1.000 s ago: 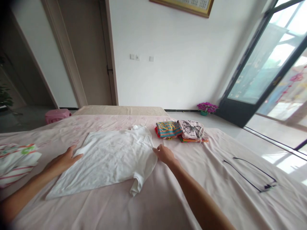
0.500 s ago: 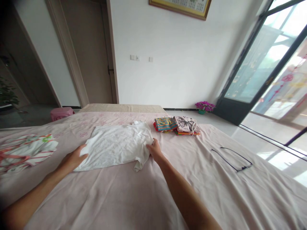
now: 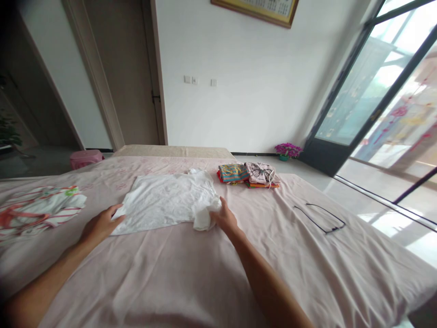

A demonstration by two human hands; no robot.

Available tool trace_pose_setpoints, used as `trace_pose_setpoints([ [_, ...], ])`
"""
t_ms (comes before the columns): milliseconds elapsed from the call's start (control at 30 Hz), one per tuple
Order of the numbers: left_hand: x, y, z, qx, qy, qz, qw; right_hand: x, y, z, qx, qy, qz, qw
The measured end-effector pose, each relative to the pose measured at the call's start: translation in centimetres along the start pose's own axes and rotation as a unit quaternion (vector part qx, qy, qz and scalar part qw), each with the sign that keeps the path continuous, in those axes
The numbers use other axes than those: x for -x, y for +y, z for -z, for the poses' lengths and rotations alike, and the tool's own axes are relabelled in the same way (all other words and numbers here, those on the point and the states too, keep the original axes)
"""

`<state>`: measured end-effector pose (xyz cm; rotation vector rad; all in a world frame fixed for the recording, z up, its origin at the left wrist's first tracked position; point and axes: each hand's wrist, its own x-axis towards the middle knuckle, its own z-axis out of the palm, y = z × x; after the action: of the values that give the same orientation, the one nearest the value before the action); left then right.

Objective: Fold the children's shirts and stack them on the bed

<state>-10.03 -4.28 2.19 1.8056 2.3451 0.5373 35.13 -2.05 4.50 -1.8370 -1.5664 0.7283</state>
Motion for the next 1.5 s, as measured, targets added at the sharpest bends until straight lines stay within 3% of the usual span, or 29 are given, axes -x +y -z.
trace_pose_setpoints([
  [67, 0.2, 0.0, 0.0, 0.004, 0.011, -0.001, 1.000, 0.2, -0.1, -0.2, -0.006, 0.031, 0.028, 0.999],
  [133, 0.2, -0.2, -0.1, 0.011, 0.018, -0.003, 1.000, 0.4, -0.2, -0.1, -0.082, 0.044, 0.023, 0.995],
  [200, 0.3, -0.3, -0.2, 0.017, 0.022, -0.006, 1.000, 0.7, 0.0, 0.2, -0.157, 0.027, 0.004, 0.987],
  [300, 0.5, -0.4, -0.3, 0.012, 0.022, -0.011, 1.000, 1.5, 0.9, 0.6, -0.174, -0.021, 0.002, 0.984],
  [433, 1.0, -0.5, -0.1, -0.001, 0.010, -0.010, 1.000, 2.2, 2.6, 2.0, -0.085, -0.068, 0.024, 0.994],
  [567, 1.7, -0.4, 1.3, -0.052, -0.012, -0.003, 0.999, 1.4, 2.3, 5.3, 0.082, -0.139, 0.009, 0.987],
  [667, 1.5, 1.8, 2.6, -0.131, -0.001, -0.018, 0.991, -0.4, -0.4, 6.6, 0.218, -0.071, 0.064, 0.971],
  [733, 0.7, 4.9, 2.5, -0.137, 0.015, -0.068, 0.988, -2.0, -3.1, 5.4, 0.251, -0.037, 0.123, 0.960],
  [867, -2.3, 13.3, -0.7, 0.014, 0.008, -0.217, 0.976, -5.2, -8.4, -1.4, 0.207, -0.108, 0.245, 0.941],
  [967, -4.5, 18.3, -4.5, 0.027, 0.000, -0.255, 0.967, -7.2, -9.9, -6.8, 0.193, -0.112, 0.263, 0.939],
  [1033, -5.5, 19.6, -6.7, 0.025, -0.004, -0.267, 0.963, -8.5, -9.6, -8.9, 0.206, -0.112, 0.266, 0.935],
  [1100, -6.4, 19.4, -8.0, 0.021, -0.006, -0.267, 0.963, -9.9, -8.6, -9.6, 0.234, -0.113, 0.253, 0.932],
  [1200, -7.6, 16.9, -8.5, -0.015, -0.009, -0.242, 0.970, -11.8, -6.6, -8.8, 0.291, -0.112, 0.228, 0.922],
  [1500, -10.7, 4.7, -5.2, -0.136, 0.025, -0.056, 0.989, -14.9, -2.3, -5.3, 0.355, -0.071, 0.178, 0.915],
])
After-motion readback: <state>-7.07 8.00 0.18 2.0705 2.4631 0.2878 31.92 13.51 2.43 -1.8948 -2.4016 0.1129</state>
